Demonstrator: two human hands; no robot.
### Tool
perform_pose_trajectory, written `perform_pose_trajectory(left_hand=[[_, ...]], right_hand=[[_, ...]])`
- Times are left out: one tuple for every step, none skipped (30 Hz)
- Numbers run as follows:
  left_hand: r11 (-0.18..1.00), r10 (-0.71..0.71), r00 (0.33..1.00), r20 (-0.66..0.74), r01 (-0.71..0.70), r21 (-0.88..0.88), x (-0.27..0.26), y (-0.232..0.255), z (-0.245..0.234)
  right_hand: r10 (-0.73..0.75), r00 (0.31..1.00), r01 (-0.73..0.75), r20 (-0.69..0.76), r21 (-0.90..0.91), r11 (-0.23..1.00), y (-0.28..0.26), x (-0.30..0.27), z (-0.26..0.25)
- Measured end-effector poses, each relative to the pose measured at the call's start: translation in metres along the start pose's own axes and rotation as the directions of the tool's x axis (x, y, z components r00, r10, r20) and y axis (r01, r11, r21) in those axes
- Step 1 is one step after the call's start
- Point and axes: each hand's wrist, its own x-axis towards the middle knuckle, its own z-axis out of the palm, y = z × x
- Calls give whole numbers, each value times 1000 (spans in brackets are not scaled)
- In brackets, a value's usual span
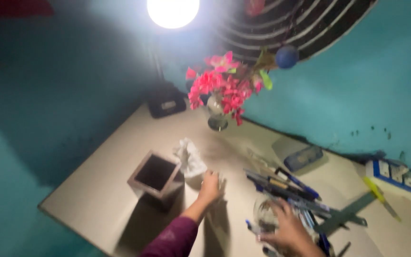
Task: The person wipes a small wooden box and the surrounding desk surface with a cloth. They then pick up a stapler and wipe it before placing it back on the desk. The person continues to wipe the desk surface around scattered pens and stationery.
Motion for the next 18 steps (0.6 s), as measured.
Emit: perform_pose_trajectory(left_hand=[[997,-6,1000,19,5,71,-2,1,-10],[989,-105,992,74,96,113,-8,6,-19],[970,-205,971,124,185,159,-12,12,-29],[964,-218,965,147,189,185,-16,16,-39],[958,-231,958,169,193,211,-21,21,-49],[960,-224,959,175,186,211,-27,25,-56],[961,-218,959,181,178,211,-31,29,-61],[961,-221,959,180,183,205,-32,34,-67],[962,-224,958,178,188,199,-33,38,-72],[962,-230,956,180,195,193,-35,43,-76],[963,-220,961,166,187,194,-36,46,-78],[964,-209,966,155,178,196,-38,49,-80],[966,-199,970,143,169,198,-38,49,-81],[969,-174,975,137,145,199,-37,48,-82],[972,-149,980,130,121,201,-38,47,-81],[975,-122,985,125,95,202,-37,44,-80],[974,-102,988,119,75,215,-34,42,-79],[972,-83,990,114,55,229,-32,40,-76]], right_hand=[[65,994,-62,88,-39,997,6,4,6],[127,976,-115,175,-79,990,12,11,11],[192,947,-165,257,-124,978,19,20,14],[258,917,-228,304,-131,965,23,30,17],[318,880,-286,353,-141,948,28,46,18],[372,835,-338,405,-155,928,28,60,19],[328,879,-291,346,-155,944,26,71,20],[282,914,-244,291,-160,957,20,75,17],[231,944,-194,236,-169,966,11,78,11],[265,929,-222,257,-185,957,2,85,1],[298,913,-248,277,-202,947,-9,97,-10],[334,895,-276,296,-219,936,-21,105,-19],[314,916,-265,251,-210,941,-32,107,-23],[298,933,-258,203,-201,945,-41,109,-29],[281,947,-250,155,-193,949,-47,112,-33],[318,932,-276,173,-228,934,-50,115,-37],[356,915,-301,190,-264,916,-49,119,-40],[393,896,-325,207,-300,897,-46,122,-40]])
